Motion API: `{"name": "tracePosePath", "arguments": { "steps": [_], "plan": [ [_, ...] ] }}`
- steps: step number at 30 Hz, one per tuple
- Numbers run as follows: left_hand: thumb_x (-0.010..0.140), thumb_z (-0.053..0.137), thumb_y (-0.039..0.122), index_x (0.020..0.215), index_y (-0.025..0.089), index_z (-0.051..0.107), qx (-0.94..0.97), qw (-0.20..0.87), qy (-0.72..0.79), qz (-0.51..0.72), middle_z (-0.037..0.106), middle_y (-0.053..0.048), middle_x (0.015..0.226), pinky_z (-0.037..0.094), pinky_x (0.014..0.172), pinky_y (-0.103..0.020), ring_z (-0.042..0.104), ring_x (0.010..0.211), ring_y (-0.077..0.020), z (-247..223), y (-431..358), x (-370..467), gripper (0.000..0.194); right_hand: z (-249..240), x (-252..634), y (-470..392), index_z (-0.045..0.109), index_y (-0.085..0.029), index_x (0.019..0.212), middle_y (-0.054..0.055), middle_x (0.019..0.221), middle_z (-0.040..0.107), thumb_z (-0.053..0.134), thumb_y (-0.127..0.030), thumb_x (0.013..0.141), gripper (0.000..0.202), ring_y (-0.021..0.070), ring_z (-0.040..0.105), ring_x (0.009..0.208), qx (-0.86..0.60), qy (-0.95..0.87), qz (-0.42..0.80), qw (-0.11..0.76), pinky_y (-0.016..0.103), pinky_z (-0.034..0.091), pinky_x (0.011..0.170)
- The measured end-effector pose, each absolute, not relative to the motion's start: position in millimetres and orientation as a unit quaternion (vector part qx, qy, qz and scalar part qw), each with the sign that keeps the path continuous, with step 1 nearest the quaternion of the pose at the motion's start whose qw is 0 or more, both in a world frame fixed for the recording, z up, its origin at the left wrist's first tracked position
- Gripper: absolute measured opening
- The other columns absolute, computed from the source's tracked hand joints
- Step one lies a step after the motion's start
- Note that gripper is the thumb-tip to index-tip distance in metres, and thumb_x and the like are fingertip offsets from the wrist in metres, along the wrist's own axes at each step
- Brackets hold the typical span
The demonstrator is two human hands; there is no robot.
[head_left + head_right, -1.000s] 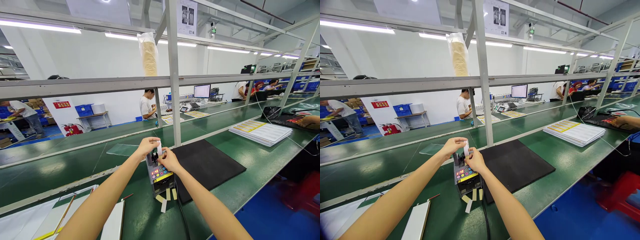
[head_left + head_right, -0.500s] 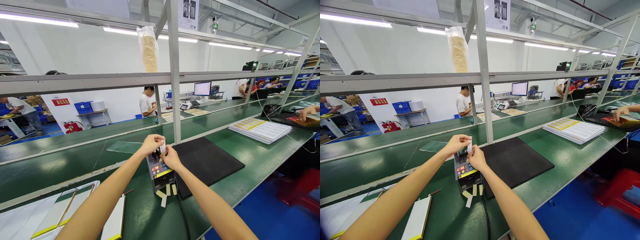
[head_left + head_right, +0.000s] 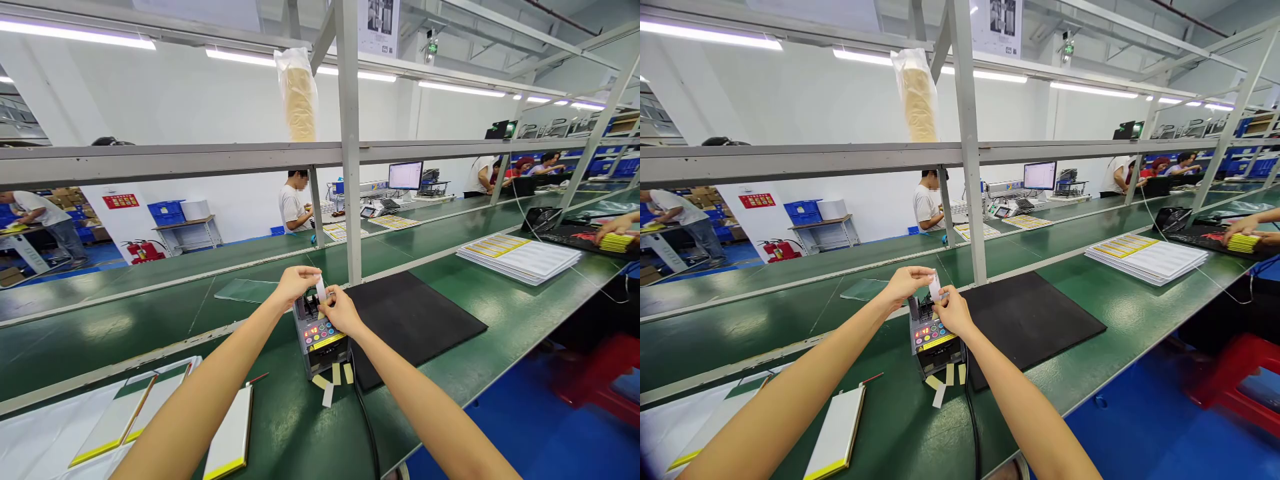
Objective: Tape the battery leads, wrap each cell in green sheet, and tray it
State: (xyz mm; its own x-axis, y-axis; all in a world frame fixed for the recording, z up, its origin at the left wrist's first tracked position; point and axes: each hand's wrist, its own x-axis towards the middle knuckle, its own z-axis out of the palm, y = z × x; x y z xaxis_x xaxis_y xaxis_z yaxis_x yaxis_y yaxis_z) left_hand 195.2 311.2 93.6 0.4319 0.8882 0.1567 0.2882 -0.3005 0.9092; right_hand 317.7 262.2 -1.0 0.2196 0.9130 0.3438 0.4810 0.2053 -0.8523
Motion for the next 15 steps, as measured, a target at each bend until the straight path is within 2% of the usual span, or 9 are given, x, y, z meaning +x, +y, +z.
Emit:
{"name": "tracePosePath", "arguments": {
  "steps": [5, 8, 11, 15],
  "plan": [
    [0.087, 0.059, 0.027, 0.099, 0.013, 0.061, 0.658, 0.473, 0.430, 0.398, 0.064, -0.005, 0.098, 0.054, 0.072, -0.035, 0.063, 0.082, -0.0165, 95.9, 316.9, 185.3, 0.019, 0.7, 317.5, 262.9, 0.057, -0.023, 0.096, -0.005, 0.069, 0.067, 0.067, -0.025, 0.070, 0.028, 0.0154, 0.063, 0.068, -0.576, -0.602, 0.231, 0.502, 0.025, 0.042, 0.065],
    [0.088, 0.058, 0.028, 0.106, 0.014, 0.058, 0.595, 0.489, 0.438, 0.464, 0.062, -0.005, 0.101, 0.054, 0.070, -0.034, 0.062, 0.082, -0.0163, 109.9, 329.1, 175.4, 0.023, 0.4, 318.6, 261.7, 0.059, -0.024, 0.099, -0.005, 0.072, 0.067, 0.067, -0.025, 0.070, 0.030, 0.0158, 0.063, 0.071, -0.571, -0.605, 0.231, 0.505, 0.027, 0.043, 0.068],
    [0.088, 0.057, 0.028, 0.110, 0.015, 0.056, 0.536, 0.495, 0.426, 0.535, 0.061, -0.006, 0.103, 0.054, 0.068, -0.033, 0.062, 0.081, -0.0159, 134.5, 340.5, 162.7, 0.026, -1.0, 318.6, 261.1, 0.060, -0.020, 0.101, -0.003, 0.075, 0.068, 0.064, -0.025, 0.074, 0.027, 0.0163, 0.063, 0.074, -0.565, -0.603, 0.232, 0.512, 0.030, 0.045, 0.073],
    [0.087, 0.058, 0.023, 0.104, 0.014, 0.057, 0.505, 0.518, 0.378, 0.578, 0.061, -0.003, 0.094, 0.052, 0.061, -0.028, 0.059, 0.072, -0.0128, 160.0, 333.2, 149.7, 0.019, 0.3, 317.9, 263.6, 0.059, -0.018, 0.101, 0.002, 0.085, 0.069, 0.058, -0.026, 0.081, 0.022, 0.0171, 0.064, 0.082, -0.554, -0.589, 0.238, 0.538, 0.035, 0.046, 0.082]
  ]
}}
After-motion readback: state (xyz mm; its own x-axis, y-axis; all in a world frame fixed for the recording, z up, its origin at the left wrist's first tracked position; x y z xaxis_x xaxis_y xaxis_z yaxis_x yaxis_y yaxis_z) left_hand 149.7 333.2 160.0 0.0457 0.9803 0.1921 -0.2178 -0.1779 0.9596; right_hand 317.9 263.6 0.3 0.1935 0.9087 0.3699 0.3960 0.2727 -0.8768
